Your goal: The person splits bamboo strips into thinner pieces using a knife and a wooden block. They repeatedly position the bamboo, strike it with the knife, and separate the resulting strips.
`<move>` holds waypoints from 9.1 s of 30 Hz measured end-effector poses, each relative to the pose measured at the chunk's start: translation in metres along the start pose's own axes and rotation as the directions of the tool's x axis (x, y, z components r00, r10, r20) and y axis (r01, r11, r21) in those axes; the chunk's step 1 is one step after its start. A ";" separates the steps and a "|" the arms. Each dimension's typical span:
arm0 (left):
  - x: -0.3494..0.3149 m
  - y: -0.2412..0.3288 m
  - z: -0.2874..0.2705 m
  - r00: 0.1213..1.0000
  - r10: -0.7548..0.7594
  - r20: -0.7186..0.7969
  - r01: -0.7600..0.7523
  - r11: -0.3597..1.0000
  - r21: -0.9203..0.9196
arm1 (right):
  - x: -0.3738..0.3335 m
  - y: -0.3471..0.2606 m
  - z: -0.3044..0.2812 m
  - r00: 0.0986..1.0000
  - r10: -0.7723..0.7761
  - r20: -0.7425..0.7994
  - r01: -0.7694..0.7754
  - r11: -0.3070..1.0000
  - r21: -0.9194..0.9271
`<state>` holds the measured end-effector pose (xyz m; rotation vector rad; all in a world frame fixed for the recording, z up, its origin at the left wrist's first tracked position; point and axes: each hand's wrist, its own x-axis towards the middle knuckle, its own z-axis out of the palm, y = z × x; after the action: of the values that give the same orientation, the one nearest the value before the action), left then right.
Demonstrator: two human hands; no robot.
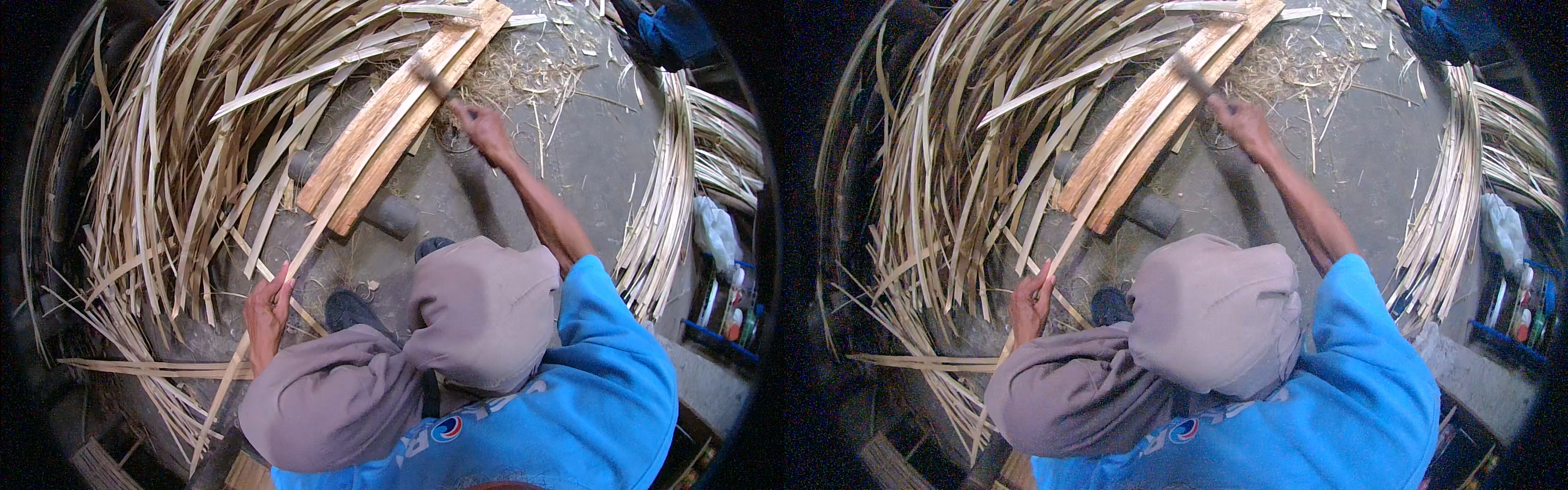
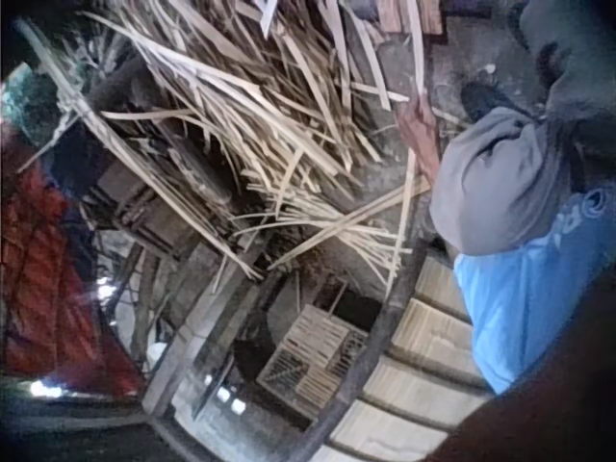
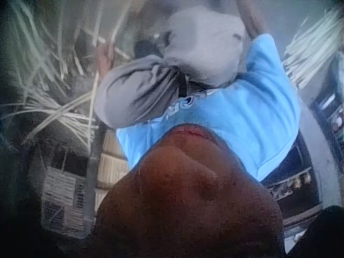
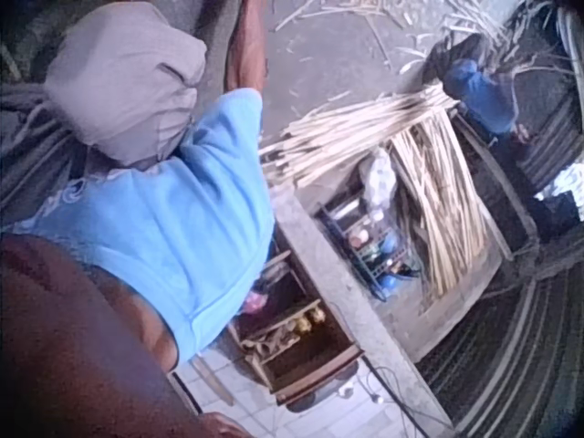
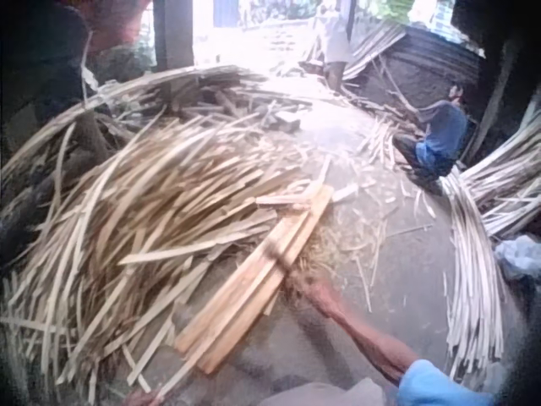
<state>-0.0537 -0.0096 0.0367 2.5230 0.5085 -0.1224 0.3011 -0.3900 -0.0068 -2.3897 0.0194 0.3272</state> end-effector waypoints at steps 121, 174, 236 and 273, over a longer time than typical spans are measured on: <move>-0.074 -0.058 -0.381 0.185 0.097 -0.978 0.405 0.899 0.166 | -0.001 -0.104 0.080 0.413 -0.908 -0.073 0.863 0.416 -0.287; -0.117 -0.062 0.087 0.754 -0.638 0.157 0.032 -0.204 -0.978 | -0.216 -0.136 0.188 -0.216 -0.415 0.884 0.225 0.859 0.459; -0.114 -0.320 -0.048 0.265 -0.535 -0.802 0.765 0.624 -0.163 | -0.211 -0.144 0.176 -0.145 -0.203 0.968 0.144 0.964 0.224; -0.145 -0.068 0.082 0.616 -0.786 0.058 -0.105 -0.155 -0.982 | -0.229 -0.117 0.205 -0.213 -0.412 0.886 0.159 0.880 0.448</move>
<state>-0.2121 -0.0494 -0.0389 0.6485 1.1202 0.7078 0.0450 -0.1848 -0.0208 -1.1800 -1.2069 1.7872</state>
